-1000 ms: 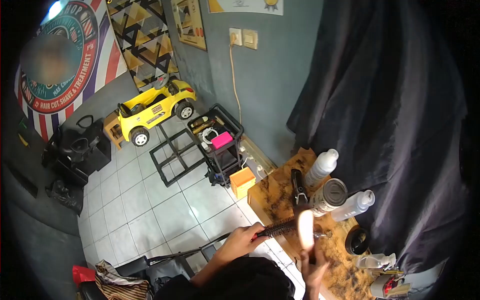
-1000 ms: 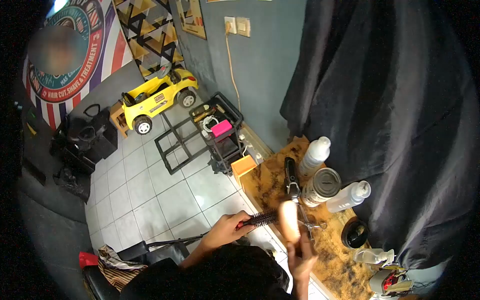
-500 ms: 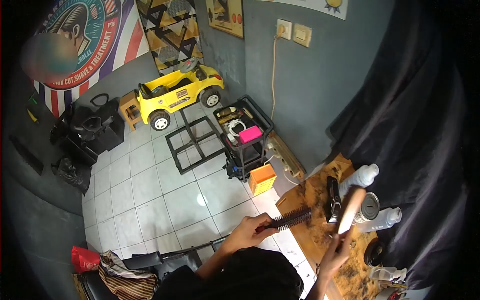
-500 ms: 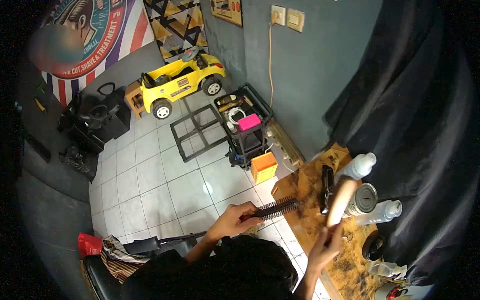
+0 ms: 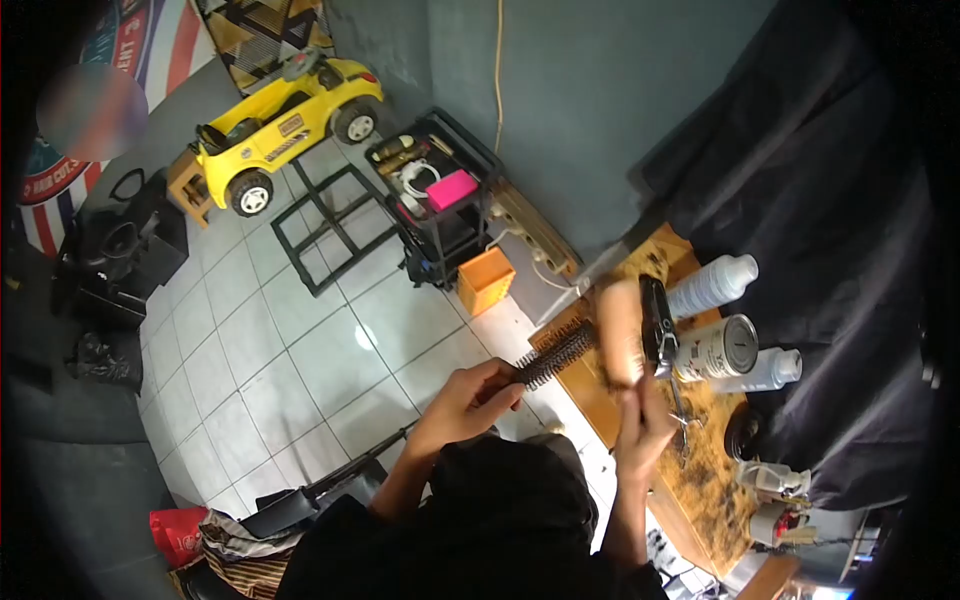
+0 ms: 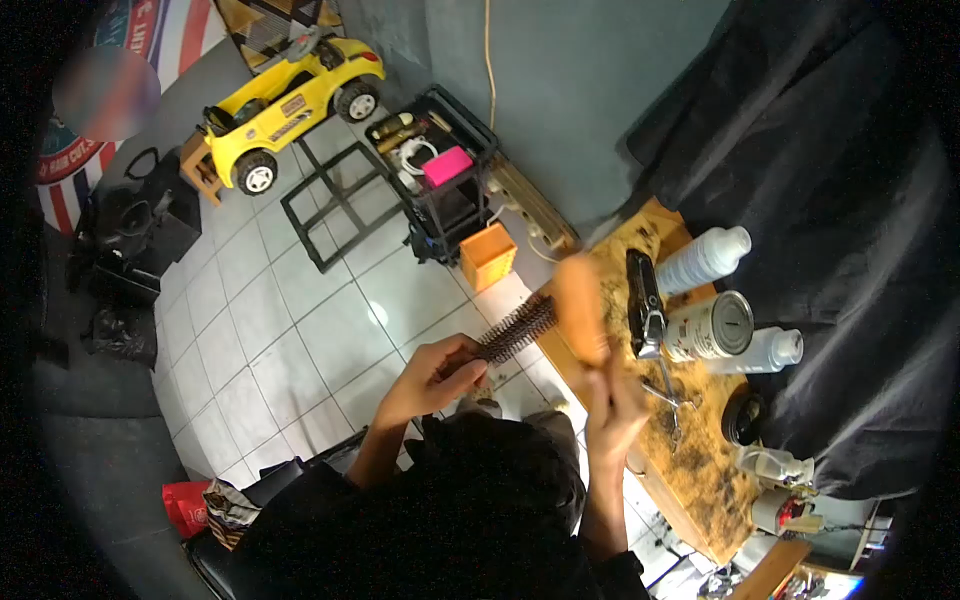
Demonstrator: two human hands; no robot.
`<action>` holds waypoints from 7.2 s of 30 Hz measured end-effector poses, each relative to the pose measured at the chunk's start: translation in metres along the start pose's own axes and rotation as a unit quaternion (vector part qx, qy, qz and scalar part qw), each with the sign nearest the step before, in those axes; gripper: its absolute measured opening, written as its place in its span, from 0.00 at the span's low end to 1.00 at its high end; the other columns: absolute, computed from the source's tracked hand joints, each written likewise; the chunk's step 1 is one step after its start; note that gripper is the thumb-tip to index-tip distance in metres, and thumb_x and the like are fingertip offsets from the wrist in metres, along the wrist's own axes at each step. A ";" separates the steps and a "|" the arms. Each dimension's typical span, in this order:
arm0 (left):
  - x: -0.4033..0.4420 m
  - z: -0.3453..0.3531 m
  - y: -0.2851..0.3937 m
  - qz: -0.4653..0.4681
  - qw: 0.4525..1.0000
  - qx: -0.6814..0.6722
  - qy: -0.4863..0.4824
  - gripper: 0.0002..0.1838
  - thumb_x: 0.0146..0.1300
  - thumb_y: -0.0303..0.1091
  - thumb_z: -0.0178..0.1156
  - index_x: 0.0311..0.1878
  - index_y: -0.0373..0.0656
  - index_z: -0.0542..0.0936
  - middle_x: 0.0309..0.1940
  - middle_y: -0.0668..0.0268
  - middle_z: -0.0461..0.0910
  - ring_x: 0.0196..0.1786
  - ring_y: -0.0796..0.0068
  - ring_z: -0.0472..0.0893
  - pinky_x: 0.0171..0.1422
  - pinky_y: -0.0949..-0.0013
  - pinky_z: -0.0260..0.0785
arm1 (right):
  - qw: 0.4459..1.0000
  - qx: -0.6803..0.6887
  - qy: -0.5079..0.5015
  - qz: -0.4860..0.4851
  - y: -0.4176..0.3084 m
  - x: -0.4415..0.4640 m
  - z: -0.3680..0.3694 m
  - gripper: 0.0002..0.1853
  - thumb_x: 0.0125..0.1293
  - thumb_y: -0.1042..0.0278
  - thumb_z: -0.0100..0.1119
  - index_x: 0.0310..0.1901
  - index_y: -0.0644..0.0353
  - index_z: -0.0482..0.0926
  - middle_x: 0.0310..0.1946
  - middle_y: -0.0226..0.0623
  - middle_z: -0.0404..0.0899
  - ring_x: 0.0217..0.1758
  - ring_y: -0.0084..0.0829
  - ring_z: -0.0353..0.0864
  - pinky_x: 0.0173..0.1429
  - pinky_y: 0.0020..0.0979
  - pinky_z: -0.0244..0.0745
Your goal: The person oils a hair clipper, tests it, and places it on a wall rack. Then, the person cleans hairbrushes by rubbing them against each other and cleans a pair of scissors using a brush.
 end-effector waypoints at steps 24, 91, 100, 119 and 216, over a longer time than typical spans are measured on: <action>0.007 -0.004 -0.003 -0.038 0.996 -0.079 0.014 0.11 0.73 0.31 0.50 0.51 0.34 0.72 0.33 0.69 0.76 0.25 0.89 0.66 0.27 0.82 0.59 | 0.985 0.066 -0.136 -0.082 -0.019 0.011 0.030 0.20 0.55 0.77 0.67 0.51 0.68 0.81 0.24 0.39 0.79 0.24 0.32 0.76 0.35 0.35 0.74; -0.008 0.014 0.003 0.007 0.997 0.079 -0.004 0.08 0.67 0.29 0.58 0.39 0.35 0.70 0.24 0.65 0.79 0.27 0.84 0.76 0.31 0.77 0.67 | 0.992 -0.002 -0.092 0.083 0.022 -0.017 0.010 0.24 0.53 0.70 0.72 0.54 0.64 0.79 0.26 0.39 0.78 0.27 0.29 0.76 0.33 0.30 0.71; 0.006 0.021 0.007 0.080 0.970 0.231 0.007 0.06 0.67 0.27 0.56 0.38 0.34 0.74 0.23 0.59 0.78 0.24 0.76 0.77 0.29 0.71 0.67 | 0.985 0.089 -0.143 -0.034 -0.027 -0.030 0.021 0.23 0.49 0.73 0.74 0.49 0.68 0.80 0.27 0.41 0.77 0.29 0.36 0.77 0.35 0.32 0.73; 0.018 0.128 0.006 0.210 0.929 0.197 -0.234 0.11 0.63 0.23 0.58 0.48 0.35 0.73 0.28 0.69 0.78 0.28 0.84 0.73 0.33 0.79 0.65 | 0.991 0.014 -0.061 0.117 0.005 -0.092 -0.036 0.25 0.55 0.56 0.71 0.50 0.60 0.77 0.31 0.41 0.79 0.30 0.42 0.81 0.36 0.34 0.77; -0.028 0.303 -0.041 0.130 0.930 0.245 -0.240 0.13 0.57 0.30 0.68 0.41 0.35 0.76 0.30 0.61 0.80 0.29 0.70 0.80 0.35 0.70 0.71 | 0.988 0.043 0.035 0.141 0.113 -0.171 -0.220 0.28 0.51 0.59 0.75 0.50 0.67 0.78 0.29 0.43 0.78 0.29 0.41 0.81 0.36 0.34 0.77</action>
Point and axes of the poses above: each hand's wrist, its own x-axis towards the middle knuckle, its own z-axis out of the palm, y = z × x, the point moved 10 cm from there along x, towards the middle knuckle
